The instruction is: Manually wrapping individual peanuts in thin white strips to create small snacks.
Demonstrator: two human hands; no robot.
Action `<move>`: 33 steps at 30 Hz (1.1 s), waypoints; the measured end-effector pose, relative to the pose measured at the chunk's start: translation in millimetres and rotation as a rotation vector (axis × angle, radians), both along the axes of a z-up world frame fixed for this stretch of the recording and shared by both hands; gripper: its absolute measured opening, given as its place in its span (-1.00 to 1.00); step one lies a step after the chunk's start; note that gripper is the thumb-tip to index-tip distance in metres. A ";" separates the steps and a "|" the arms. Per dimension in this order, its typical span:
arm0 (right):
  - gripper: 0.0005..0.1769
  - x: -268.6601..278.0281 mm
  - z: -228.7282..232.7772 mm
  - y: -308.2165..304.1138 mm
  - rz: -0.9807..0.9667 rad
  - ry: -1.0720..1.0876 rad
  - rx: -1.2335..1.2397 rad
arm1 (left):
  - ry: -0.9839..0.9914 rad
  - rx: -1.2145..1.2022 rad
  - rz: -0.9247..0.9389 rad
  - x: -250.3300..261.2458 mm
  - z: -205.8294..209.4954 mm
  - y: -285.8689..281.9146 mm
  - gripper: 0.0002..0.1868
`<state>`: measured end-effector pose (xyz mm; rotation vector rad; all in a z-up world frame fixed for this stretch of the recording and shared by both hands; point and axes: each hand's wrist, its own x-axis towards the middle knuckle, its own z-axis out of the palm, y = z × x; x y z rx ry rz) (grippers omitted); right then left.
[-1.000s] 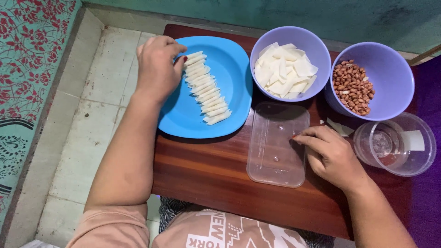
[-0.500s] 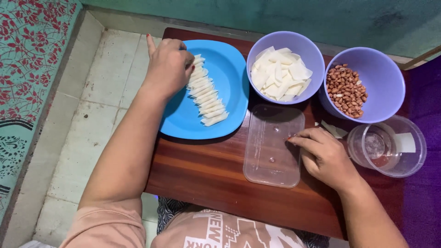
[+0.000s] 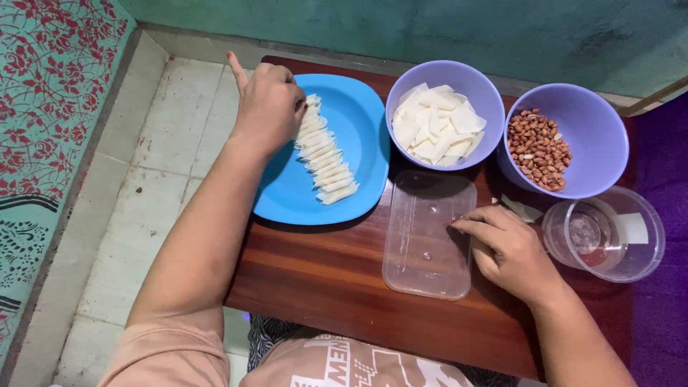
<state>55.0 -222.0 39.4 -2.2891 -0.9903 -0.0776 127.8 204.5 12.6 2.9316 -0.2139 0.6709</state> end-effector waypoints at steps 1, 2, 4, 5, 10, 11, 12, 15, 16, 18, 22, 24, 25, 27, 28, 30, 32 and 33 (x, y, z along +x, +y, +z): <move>-0.57 0.2 -0.8 -0.6 -0.004 0.011 -0.015 | 0.004 -0.011 -0.003 0.1 0.2 0.2 -0.88; -0.56 0.5 -1.7 -1.3 -0.006 0.022 -0.031 | 0.009 -0.023 -0.004 -0.6 -0.1 0.6 -0.88; -0.55 1.3 -4.6 -2.7 -0.007 0.021 -0.033 | 0.014 -0.033 -0.009 -1.7 2.2 3.5 -0.89; -0.54 1.3 -6.0 -3.7 -0.009 0.018 -0.035 | 0.017 -0.043 -0.015 -2.5 3.2 4.6 -0.90; -0.57 1.4 -4.7 -2.9 0.001 0.014 -0.030 | 0.074 -0.105 0.032 -7.3 20.0 7.1 -0.88; -0.58 1.4 -3.9 -2.7 0.006 0.015 -0.032 | 0.077 -0.109 0.041 -8.4 21.7 7.9 -0.88; -0.58 1.6 -3.5 -2.4 0.006 0.016 -0.032 | 0.077 -0.109 0.040 -9.2 23.6 7.8 -0.88; -0.58 1.4 -3.2 -2.0 0.002 0.013 -0.036 | 0.119 -0.141 0.053 -12.4 26.4 8.1 -0.88; -0.58 1.4 -3.6 -2.2 0.009 0.003 -0.031 | 0.112 -0.144 0.035 -13.0 25.8 8.8 -0.86; -0.58 1.3 -3.9 -2.3 0.016 -0.008 -0.026 | 0.104 -0.145 0.019 -13.5 25.3 7.3 -0.83; -0.57 0.6 -2.6 -1.7 0.004 0.009 -0.031 | 0.138 -0.083 0.010 -12.0 19.0 3.6 -0.78; -0.57 0.1 -3.1 -2.1 0.000 0.022 -0.026 | 0.120 -0.074 -0.004 -11.1 14.4 3.7 -0.80; -0.58 0.1 -4.0 -2.6 -0.006 0.015 -0.037 | 0.109 -0.065 0.004 -10.7 13.2 3.8 -0.81; -0.58 -0.1 -3.9 -2.4 -0.012 0.006 -0.047 | 0.097 -0.054 0.014 -10.1 11.2 4.8 -0.82; -0.57 -0.4 -2.9 -2.2 -0.007 0.017 -0.034 | 0.086 -0.077 0.008 -9.7 10.0 5.2 -0.86; -0.56 -0.5 -1.6 -1.9 -0.003 0.028 -0.021 | 0.074 -0.101 0.000 -10.7 12.4 4.2 -0.89; -0.59 -0.7 -1.1 -1.6 0.007 -0.003 -0.009 | 0.059 -0.124 0.000 -13.8 19.3 1.4 -0.91; -0.59 -1.2 -0.4 -1.9 0.007 -0.003 -0.008 | 0.059 -0.124 0.000 -17.7 29.4 -4.2 -0.91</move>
